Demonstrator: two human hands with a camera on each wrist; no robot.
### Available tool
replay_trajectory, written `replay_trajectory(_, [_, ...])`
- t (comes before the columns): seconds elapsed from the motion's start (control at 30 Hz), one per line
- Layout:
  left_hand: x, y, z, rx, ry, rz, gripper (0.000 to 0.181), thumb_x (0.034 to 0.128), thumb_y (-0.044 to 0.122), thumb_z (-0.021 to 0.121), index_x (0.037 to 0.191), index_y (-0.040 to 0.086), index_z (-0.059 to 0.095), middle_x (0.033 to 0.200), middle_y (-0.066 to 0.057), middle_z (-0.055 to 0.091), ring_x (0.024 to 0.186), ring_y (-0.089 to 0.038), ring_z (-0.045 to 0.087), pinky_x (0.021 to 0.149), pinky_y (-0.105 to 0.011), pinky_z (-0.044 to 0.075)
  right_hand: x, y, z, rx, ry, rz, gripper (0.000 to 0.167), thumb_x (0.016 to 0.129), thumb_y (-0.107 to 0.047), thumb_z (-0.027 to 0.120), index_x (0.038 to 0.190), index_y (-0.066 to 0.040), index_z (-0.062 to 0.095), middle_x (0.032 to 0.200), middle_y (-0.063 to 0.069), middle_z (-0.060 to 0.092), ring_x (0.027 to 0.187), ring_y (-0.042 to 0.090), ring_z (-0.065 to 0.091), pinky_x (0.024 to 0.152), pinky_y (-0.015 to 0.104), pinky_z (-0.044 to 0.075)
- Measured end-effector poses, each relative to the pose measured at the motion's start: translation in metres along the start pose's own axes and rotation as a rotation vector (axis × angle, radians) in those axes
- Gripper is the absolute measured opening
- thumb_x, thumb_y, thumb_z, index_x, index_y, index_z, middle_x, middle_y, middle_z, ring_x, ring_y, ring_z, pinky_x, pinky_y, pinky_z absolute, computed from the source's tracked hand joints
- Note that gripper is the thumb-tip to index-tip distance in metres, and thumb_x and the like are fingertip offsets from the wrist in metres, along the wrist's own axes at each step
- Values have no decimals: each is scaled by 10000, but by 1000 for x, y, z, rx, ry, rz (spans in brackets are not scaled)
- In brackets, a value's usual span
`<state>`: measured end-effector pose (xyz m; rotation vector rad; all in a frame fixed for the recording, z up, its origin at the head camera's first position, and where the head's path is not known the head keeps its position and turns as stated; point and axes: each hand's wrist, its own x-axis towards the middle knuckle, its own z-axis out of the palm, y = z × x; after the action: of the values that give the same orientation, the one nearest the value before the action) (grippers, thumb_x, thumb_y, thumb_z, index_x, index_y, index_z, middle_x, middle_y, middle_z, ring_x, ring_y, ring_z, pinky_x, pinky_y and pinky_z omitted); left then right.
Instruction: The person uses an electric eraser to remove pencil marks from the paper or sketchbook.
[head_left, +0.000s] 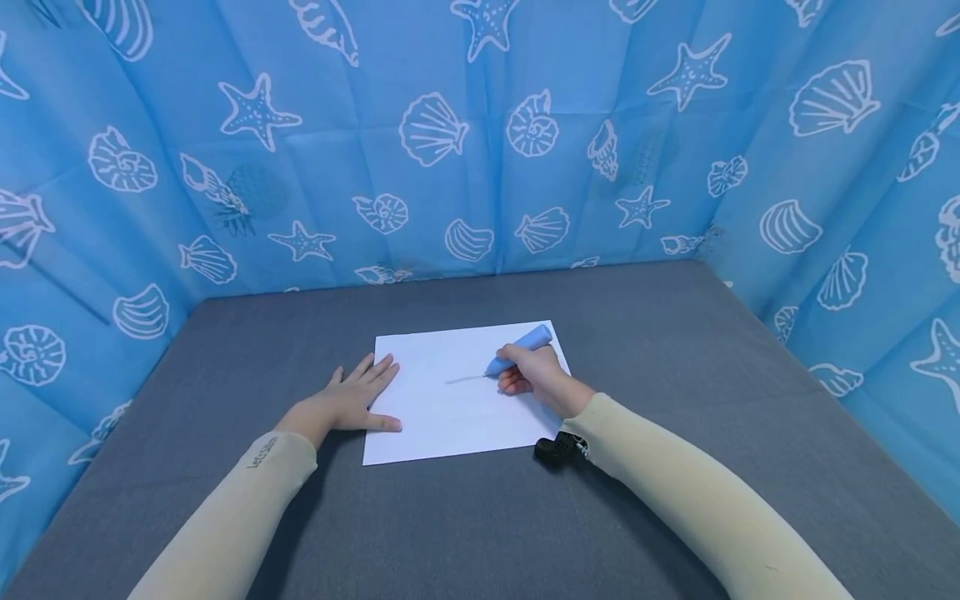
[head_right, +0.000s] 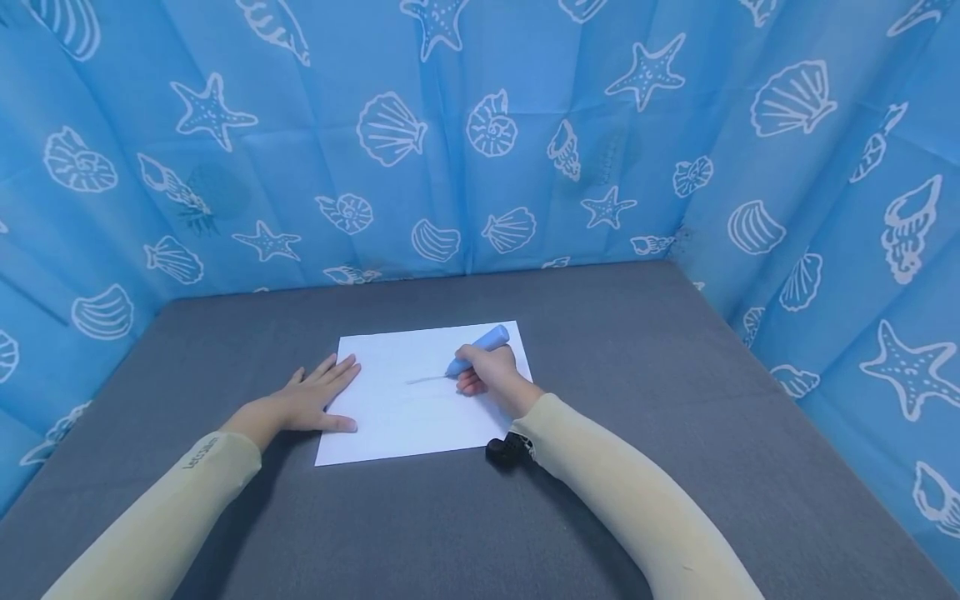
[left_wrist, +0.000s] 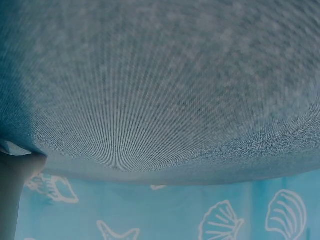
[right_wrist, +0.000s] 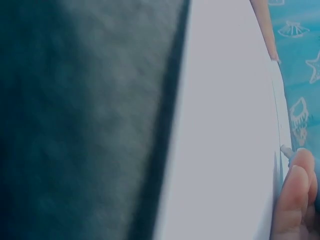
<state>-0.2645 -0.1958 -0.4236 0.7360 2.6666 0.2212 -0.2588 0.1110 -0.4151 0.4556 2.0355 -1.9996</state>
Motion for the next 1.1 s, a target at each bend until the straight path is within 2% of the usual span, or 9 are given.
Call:
replay_trajectory(0.33, [1, 0, 1, 0, 6, 5, 1094, 810, 720, 579, 1565, 83, 108, 1628, -121, 8, 1463, -393, -68, 1068, -702, -41, 0, 1, 0, -23, -11, 11, 228, 907, -170, 614, 831, 41, 654, 599, 69, 607, 486, 113, 581, 489, 221, 508])
replay_trajectory(0.67, [1, -1, 1, -12, 2, 2, 1092, 812, 719, 577, 1565, 83, 108, 1628, -122, 8, 1462, -394, -72, 1066, -704, -44, 0, 2, 0, -2, -20, -1, 218, 906, -157, 613, 845, 48, 652, 596, 68, 599, 483, 109, 567, 484, 217, 501])
replay_trajectory(1.0, [-1, 1, -1, -14, 3, 5, 1085, 816, 707, 585, 1564, 81, 112, 1627, -125, 13, 1463, -392, -68, 1066, -705, -37, 1, 2, 1, 7, -5, -5, 218, 906, -151, 604, 823, 45, 652, 592, 67, 599, 481, 106, 567, 486, 211, 499])
replay_trajectory(1.1, [-1, 1, -1, -17, 4, 7, 1088, 814, 710, 585, 1563, 76, 116, 1627, -128, 13, 1462, -394, -68, 1065, -706, -41, -1, 1, 1, -3, -23, -1, 219, 907, -147, 593, 800, 35, 653, 591, 68, 602, 485, 105, 574, 491, 212, 503])
